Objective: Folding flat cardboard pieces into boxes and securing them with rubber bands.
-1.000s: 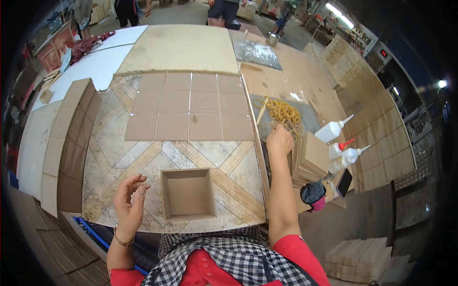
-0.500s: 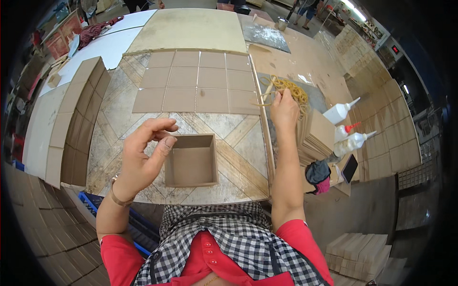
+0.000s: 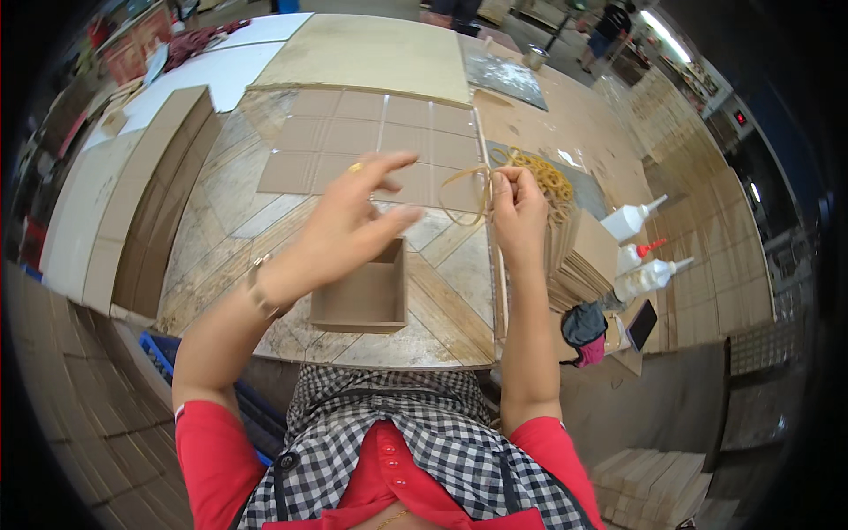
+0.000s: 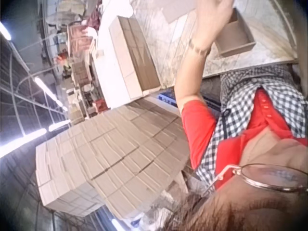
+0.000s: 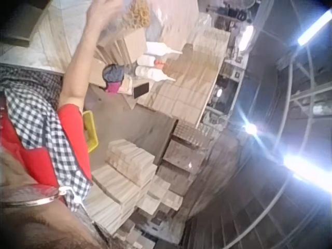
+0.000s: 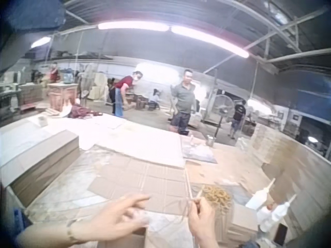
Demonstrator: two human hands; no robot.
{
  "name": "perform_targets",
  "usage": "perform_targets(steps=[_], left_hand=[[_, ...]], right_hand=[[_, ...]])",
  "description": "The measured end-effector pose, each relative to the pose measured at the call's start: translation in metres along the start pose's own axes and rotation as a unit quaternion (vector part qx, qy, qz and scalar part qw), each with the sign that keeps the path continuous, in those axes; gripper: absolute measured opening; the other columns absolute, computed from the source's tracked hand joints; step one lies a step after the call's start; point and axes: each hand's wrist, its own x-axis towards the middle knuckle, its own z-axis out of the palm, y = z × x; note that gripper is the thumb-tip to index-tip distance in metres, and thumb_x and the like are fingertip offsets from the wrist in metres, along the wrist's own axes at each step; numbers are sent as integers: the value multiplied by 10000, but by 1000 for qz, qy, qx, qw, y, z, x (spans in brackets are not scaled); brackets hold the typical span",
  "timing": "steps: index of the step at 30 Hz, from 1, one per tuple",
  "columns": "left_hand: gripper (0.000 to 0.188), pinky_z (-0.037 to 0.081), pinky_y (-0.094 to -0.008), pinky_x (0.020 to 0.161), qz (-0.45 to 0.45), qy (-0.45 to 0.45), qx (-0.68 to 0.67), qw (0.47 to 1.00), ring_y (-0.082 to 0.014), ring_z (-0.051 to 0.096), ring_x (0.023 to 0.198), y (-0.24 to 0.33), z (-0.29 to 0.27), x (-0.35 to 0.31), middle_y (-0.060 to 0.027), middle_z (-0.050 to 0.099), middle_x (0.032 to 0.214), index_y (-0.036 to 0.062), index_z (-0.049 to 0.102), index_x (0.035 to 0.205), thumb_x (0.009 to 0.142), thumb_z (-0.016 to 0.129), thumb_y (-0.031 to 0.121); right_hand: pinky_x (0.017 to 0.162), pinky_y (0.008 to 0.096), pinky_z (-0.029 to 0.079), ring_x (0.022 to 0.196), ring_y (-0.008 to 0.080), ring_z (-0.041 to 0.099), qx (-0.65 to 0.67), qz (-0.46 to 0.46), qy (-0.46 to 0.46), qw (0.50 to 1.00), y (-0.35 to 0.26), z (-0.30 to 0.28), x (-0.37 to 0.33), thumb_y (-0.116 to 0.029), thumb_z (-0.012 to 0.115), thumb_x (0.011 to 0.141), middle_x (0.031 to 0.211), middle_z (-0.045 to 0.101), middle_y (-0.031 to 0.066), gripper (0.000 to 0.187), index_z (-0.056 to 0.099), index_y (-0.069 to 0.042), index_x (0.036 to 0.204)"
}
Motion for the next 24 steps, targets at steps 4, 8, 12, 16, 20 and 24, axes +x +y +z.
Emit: perform_targets(steps=[4, 8, 12, 16, 20, 24], left_hand=[[315, 514, -260, 670, -109, -166, -125, 972, -103, 589, 798, -14, 11, 20, -62, 618, 968, 15, 541, 1203, 896, 537, 84], [242, 489, -223, 582, -256, -175, -56, 949, -66, 533, 644, -18, -14, 16, -9, 559, 767, 36, 574, 1133, 926, 456, 81], [244, 436, -203, 520, -263, 5, 4, 965, -64, 493, 581, -75, -96, -5, 17, 502, 661, 48, 600, 1078, 923, 425, 118], [259, 447, -230, 530, -283, -95, 112, 948, -86, 529, 616, -50, -79, 16, -26, 550, 731, 30, 606, 1078, 909, 440, 133], [378, 513, -273, 598, -246, -270, 59, 929, -136, 590, 665, -33, 20, 75, -118, 609, 953, -16, 532, 1178, 812, 498, 72], [574, 512, -316, 732, -232, -300, -152, 913, -202, 585, 903, -13, 83, 120, -182, 556, 1065, -24, 444, 1287, 722, 544, 11]], right_hand=[[501, 215, 370, 560, 55, 473, 180, 6, -83, 980, -54, 9, -30, -149, 566, 917, 639, 542, 0, 148, 594, -4, 930], [499, 185, 338, 570, 20, 409, 359, 49, -77, 929, -50, -30, -27, -154, 534, 943, 702, 527, -28, 142, 579, -20, 934], [509, 178, 343, 596, 16, 420, 115, -2, 50, 992, -15, -74, -34, -146, 539, 942, 710, 531, -17, 133, 559, -16, 928], [498, 177, 364, 596, 17, 461, 51, 41, -113, 991, -10, -66, -58, -68, 576, 898, 723, 551, -4, 76, 536, -13, 932], [484, 190, 407, 568, 30, 485, 184, 177, -209, 944, -25, -48, -72, -27, 603, 859, 715, 551, 4, 125, 510, -17, 941], [475, 197, 439, 565, 42, 504, 254, 196, -236, 917, -25, -31, -83, -40, 615, 851, 690, 536, 6, 170, 479, -24, 952]])
